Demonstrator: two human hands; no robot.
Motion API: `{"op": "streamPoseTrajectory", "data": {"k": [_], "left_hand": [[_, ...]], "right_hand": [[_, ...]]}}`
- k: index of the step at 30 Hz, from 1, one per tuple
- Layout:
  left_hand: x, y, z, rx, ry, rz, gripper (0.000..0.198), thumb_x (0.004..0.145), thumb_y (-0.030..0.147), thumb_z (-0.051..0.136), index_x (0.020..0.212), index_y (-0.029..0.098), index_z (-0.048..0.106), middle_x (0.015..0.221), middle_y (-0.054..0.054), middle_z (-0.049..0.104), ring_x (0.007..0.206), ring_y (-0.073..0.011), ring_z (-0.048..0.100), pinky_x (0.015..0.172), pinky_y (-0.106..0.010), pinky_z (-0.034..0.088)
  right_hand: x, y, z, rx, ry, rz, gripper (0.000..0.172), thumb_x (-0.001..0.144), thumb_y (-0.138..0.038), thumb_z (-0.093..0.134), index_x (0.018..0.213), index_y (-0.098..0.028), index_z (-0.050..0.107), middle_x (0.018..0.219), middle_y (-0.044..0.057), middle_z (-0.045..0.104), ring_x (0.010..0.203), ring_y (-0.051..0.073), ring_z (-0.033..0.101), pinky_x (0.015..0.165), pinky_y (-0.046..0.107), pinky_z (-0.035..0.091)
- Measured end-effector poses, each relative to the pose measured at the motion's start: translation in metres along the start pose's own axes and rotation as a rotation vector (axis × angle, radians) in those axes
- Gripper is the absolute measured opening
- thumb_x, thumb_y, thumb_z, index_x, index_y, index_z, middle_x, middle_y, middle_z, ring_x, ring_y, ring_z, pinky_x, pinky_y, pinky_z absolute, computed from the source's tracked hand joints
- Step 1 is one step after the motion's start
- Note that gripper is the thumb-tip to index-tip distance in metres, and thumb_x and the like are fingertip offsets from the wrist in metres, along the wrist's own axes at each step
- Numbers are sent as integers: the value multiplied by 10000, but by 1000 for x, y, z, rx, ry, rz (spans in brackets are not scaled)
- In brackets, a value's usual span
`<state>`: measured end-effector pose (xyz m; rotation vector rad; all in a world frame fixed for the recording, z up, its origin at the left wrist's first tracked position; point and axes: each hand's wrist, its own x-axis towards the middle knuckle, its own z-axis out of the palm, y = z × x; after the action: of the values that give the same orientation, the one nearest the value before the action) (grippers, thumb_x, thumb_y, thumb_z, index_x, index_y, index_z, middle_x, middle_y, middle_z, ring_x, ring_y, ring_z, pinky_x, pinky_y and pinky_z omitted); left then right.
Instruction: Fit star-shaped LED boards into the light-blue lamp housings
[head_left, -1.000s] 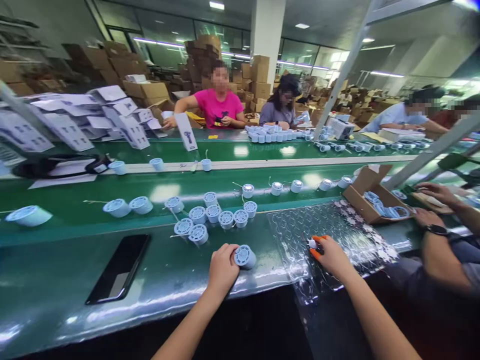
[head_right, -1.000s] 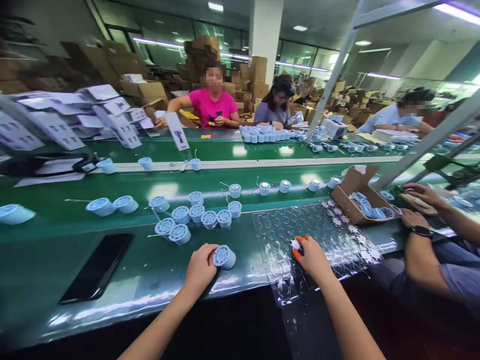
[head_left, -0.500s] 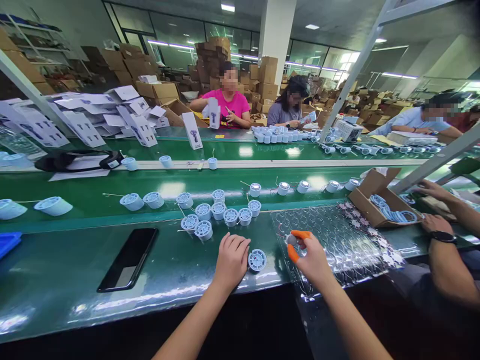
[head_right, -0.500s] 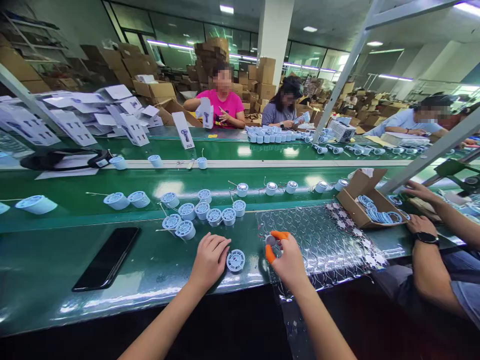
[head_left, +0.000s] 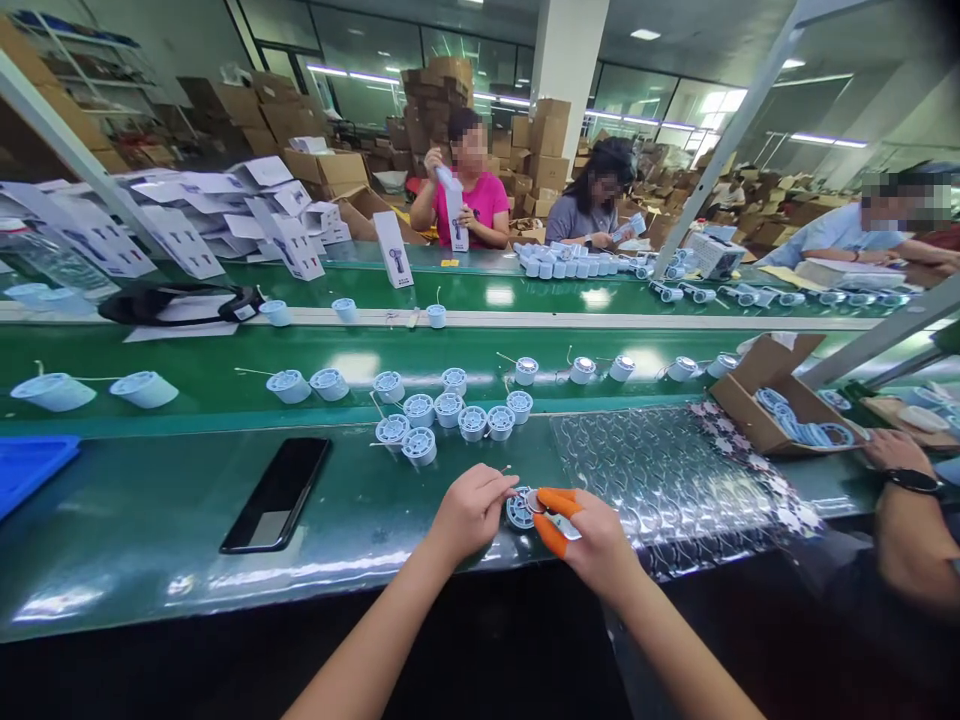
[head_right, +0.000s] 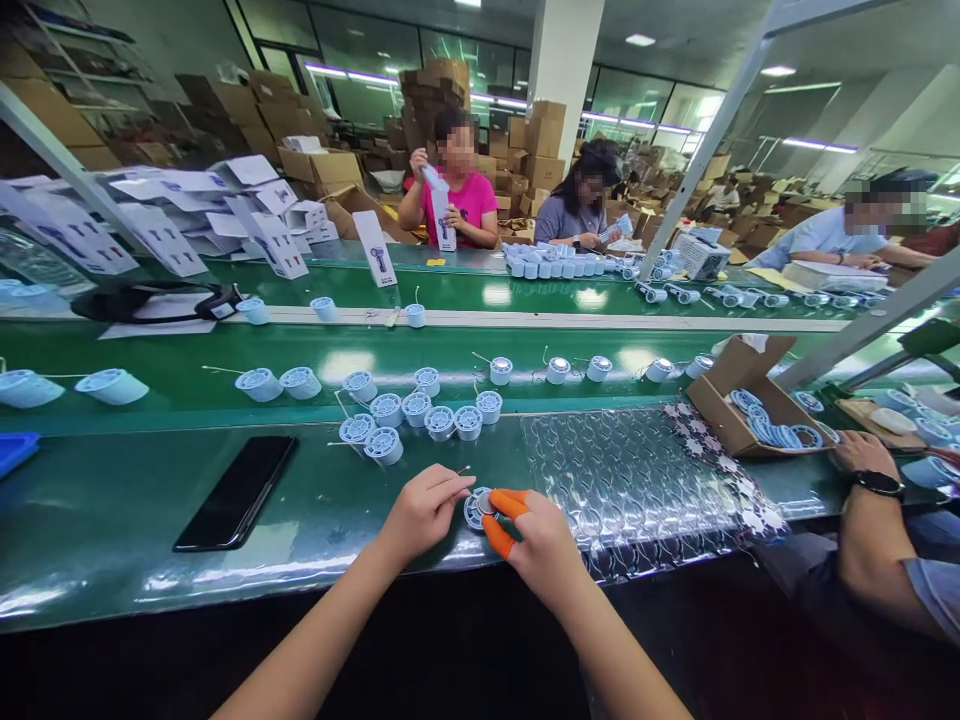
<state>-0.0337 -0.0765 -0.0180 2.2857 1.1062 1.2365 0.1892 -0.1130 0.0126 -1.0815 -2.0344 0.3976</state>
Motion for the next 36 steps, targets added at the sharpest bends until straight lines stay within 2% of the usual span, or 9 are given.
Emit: {"op": "streamPoseTrajectory", "data": {"k": [5, 11, 17, 22, 25, 28, 31, 33, 36], "left_hand": [[-6, -14, 13, -127, -40, -192, 234, 951, 189, 530, 949, 189, 764, 878, -83, 738, 846, -200, 658, 811, -345, 532], [-4, -18, 18, -213, -148, -389, 283, 936, 256, 545, 1080, 193, 781, 773, -55, 672, 682, -158, 588, 660, -274, 468], [-9, -22, 20, -188, -221, -326, 339, 940, 245, 514, 1169, 206, 761, 592, 10, 496, 659, -153, 515, 652, -255, 415], [-11, -19, 21, -165, -323, -277, 409, 923, 154, 475, 1236, 230, 727, 673, -21, 608, 696, -162, 543, 666, -252, 418], [-15, -12, 21, -136, -321, -269, 433, 913, 139, 461, 1266, 213, 701, 696, -33, 626, 711, -177, 551, 682, -265, 436], [-23, -3, 21, -162, -314, -301, 508, 872, 147, 500, 1362, 209, 616, 752, -30, 620, 701, -172, 556, 669, -265, 453], [-30, 5, 23, -239, -341, -362, 677, 809, 208, 603, 1475, 192, 477, 769, -10, 602, 665, -164, 550, 632, -257, 451], [-32, 7, 25, -255, -346, -412, 681, 803, 253, 633, 1464, 183, 482, 739, 4, 586, 639, -159, 530, 617, -252, 433], [-29, 5, 29, -267, -329, -464, 565, 818, 260, 625, 1375, 184, 573, 712, 18, 562, 615, -142, 491, 601, -236, 397]], "right_hand": [[-4, 11, 12, -224, -33, -31, 222, 923, -243, 638, 1108, -227, 759, 1016, 109, 766, 873, 240, 713, 794, 371, 582], [3, 4, 22, -339, -39, 23, 159, 904, -234, 639, 993, -233, 771, 922, 90, 765, 812, 237, 703, 747, 357, 571], [-6, -3, 34, -310, 16, 71, 186, 915, -213, 605, 1021, -244, 754, 980, 94, 762, 841, 240, 696, 768, 373, 558], [-13, -4, 45, -300, 74, 169, 174, 898, -205, 630, 1023, -230, 747, 1016, 103, 746, 889, 255, 683, 806, 406, 553], [-12, -2, 46, -191, 113, 194, 152, 883, -217, 659, 1009, -229, 745, 1020, 106, 736, 926, 262, 669, 822, 429, 561], [-11, 0, 45, -72, 150, 180, 147, 872, -209, 680, 995, -249, 748, 999, 92, 741, 933, 254, 663, 815, 429, 575], [-11, 1, 45, -20, 184, 205, 129, 848, -207, 712, 959, -253, 758, 963, 81, 745, 910, 244, 665, 801, 422, 587], [-12, 2, 45, -6, 185, 238, 126, 835, -208, 725, 947, -254, 762, 967, 79, 743, 914, 243, 670, 803, 418, 592], [-13, 4, 46, -10, 161, 264, 130, 832, -212, 729, 949, -251, 768, 982, 82, 742, 921, 244, 676, 807, 413, 594]]}}
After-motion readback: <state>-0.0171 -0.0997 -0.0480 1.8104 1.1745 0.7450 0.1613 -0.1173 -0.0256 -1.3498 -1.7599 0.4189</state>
